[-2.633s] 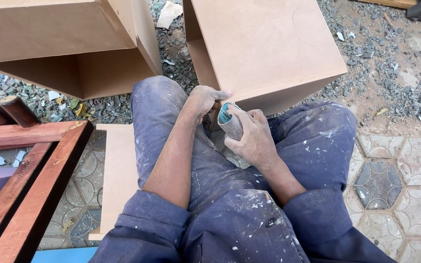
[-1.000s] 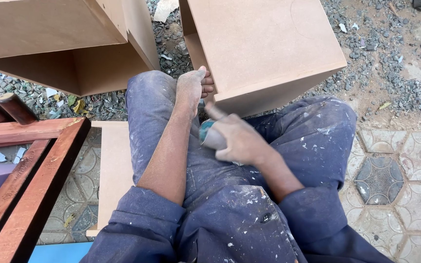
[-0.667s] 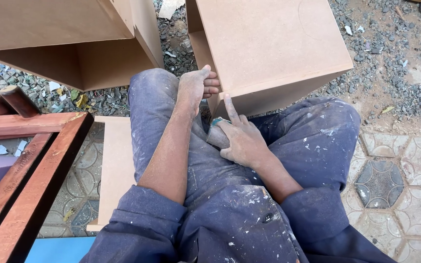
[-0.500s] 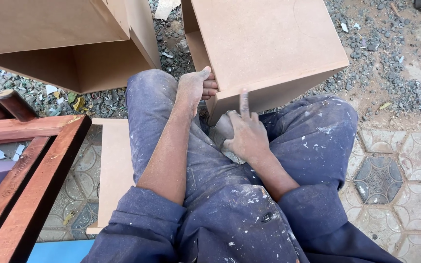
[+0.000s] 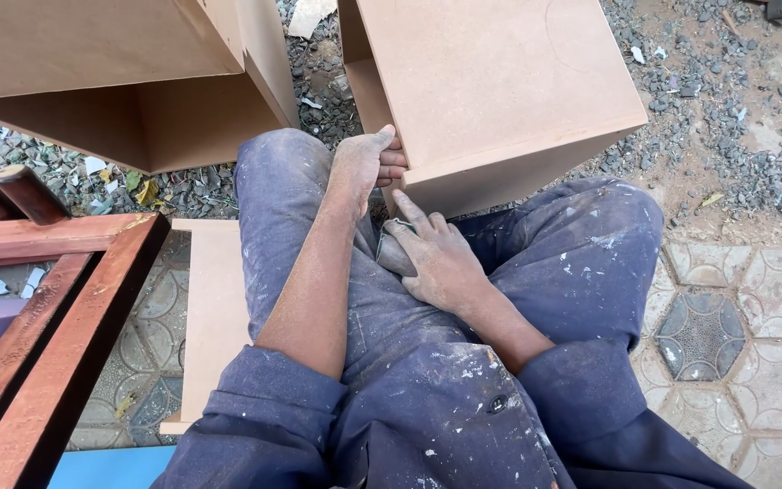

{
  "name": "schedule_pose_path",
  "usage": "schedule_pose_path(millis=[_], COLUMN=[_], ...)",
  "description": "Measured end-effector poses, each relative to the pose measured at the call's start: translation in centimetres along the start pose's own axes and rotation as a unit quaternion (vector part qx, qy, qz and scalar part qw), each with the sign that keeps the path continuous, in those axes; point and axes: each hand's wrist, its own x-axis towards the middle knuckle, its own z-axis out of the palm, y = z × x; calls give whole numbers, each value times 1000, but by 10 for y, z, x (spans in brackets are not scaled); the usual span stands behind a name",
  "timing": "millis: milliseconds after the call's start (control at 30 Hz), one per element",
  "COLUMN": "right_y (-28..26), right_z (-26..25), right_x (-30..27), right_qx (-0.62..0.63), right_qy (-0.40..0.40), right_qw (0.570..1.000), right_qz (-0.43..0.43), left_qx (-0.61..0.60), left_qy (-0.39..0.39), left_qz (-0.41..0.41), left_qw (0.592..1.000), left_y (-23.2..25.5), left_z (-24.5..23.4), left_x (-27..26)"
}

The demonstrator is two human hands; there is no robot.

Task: Sanding the surfaces and edges of a wooden box using a manual sanding block.

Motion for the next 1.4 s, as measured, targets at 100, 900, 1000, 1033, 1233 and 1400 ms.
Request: schedule_pose_path(millis=[100, 900, 1000, 1033, 1233, 1400], right_y=[7, 13, 20, 30, 116, 102], right_z=[-2, 25, 13, 10, 0, -15], right_x=[-6, 29, 24, 23, 16, 10], right_qx=[111, 373, 317, 317, 358, 356], right_qy=[104, 295, 256, 260, 309, 410], right_qw=[988, 859, 895, 893, 849, 782], right_qz=[16, 190, 181, 185, 237, 307], left_qx=[6, 19, 34, 37, 42, -7], left_qy=[4, 67, 75, 71, 84, 114], left_qz=[0, 33, 51, 52, 69, 63], left_qw=[1000, 997, 995, 995, 993, 992], left_y=[-1, -17, -18, -18, -18, -13], left_z=[3, 21, 20, 20, 21, 30], left_x=[2, 9, 7, 6, 5, 2])
